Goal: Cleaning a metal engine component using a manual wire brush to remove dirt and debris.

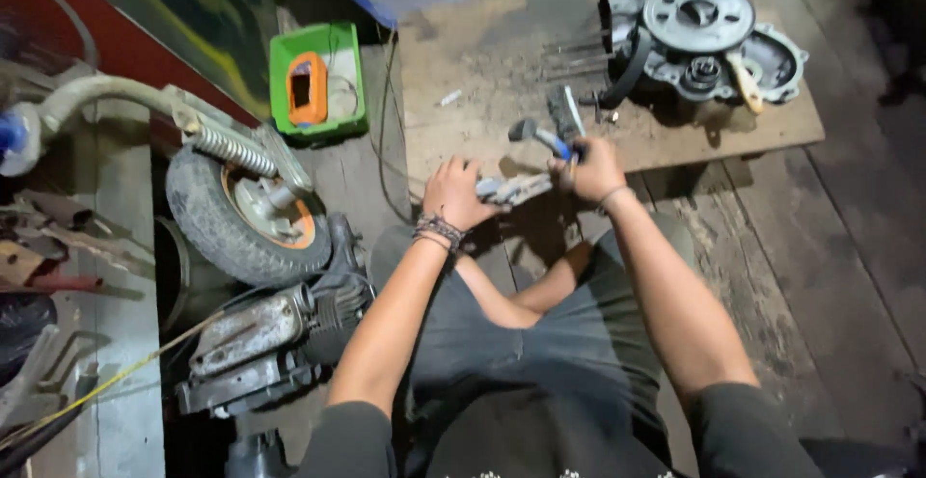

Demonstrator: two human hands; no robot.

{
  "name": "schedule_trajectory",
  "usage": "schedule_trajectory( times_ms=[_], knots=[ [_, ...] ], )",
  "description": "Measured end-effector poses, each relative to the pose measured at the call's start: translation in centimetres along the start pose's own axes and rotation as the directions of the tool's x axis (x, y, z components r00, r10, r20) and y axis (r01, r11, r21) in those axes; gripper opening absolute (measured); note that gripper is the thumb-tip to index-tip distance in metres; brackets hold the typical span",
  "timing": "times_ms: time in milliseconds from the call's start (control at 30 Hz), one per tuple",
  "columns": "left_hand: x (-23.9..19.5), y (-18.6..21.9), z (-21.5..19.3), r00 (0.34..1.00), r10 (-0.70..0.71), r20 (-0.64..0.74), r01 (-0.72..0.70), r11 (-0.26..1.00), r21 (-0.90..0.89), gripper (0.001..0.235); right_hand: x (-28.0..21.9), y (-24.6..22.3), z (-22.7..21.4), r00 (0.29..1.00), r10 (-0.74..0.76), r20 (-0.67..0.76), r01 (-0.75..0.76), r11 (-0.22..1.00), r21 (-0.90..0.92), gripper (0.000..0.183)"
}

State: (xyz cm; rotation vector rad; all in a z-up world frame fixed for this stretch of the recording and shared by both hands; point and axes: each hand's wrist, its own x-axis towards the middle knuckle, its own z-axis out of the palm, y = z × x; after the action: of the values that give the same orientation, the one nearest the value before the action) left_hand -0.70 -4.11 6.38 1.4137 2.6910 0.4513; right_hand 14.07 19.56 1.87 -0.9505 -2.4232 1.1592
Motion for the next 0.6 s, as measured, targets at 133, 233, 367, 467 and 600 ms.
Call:
schedule_trajectory(
  times_ms=[133, 233, 367, 467, 600],
  knots=[
    [1.4, -1.9, -1.9, 0.936, -0.11, 0.333, 0.154, 0.982, -0.11, 0.087, -0.9, -2.1, -0.2, 0.996, -0.055, -0.063, 0.049, 0.994, -0.095, 0.039],
    [3.8, -3.6, -0.8, 0.836, -0.187, 0.516, 0.355, 0.901, -0.25, 0.087, -0.5, -3.3, -0.3, 0.968, -0.23, -0.1, 0.215, 0.967, -0.138, 0.037],
    [6.1, -7.3, 5.3, 0.722, -0.214, 0.658, 0.52, 0.795, -0.312, 0.112, -1.5, -5.2, -0.5, 0.848, -0.505, -0.159, 0.477, 0.859, -0.187, 0.033],
    [6.8, -5.4, 2.4, 0.775, -0.301, 0.555, 0.579, 0.691, -0.433, 0.096, -2.1, -5.3, -0.3, 0.783, -0.595, -0.179, 0.554, 0.8, -0.231, 0.033],
    [7.0, -4.4, 0.1, 0.978, -0.193, 0.083, 0.207, 0.822, -0.53, 0.081, -1.4, -2.4, 0.4, 0.602, -0.791, -0.108, 0.676, 0.577, -0.458, 0.021]
  ],
)
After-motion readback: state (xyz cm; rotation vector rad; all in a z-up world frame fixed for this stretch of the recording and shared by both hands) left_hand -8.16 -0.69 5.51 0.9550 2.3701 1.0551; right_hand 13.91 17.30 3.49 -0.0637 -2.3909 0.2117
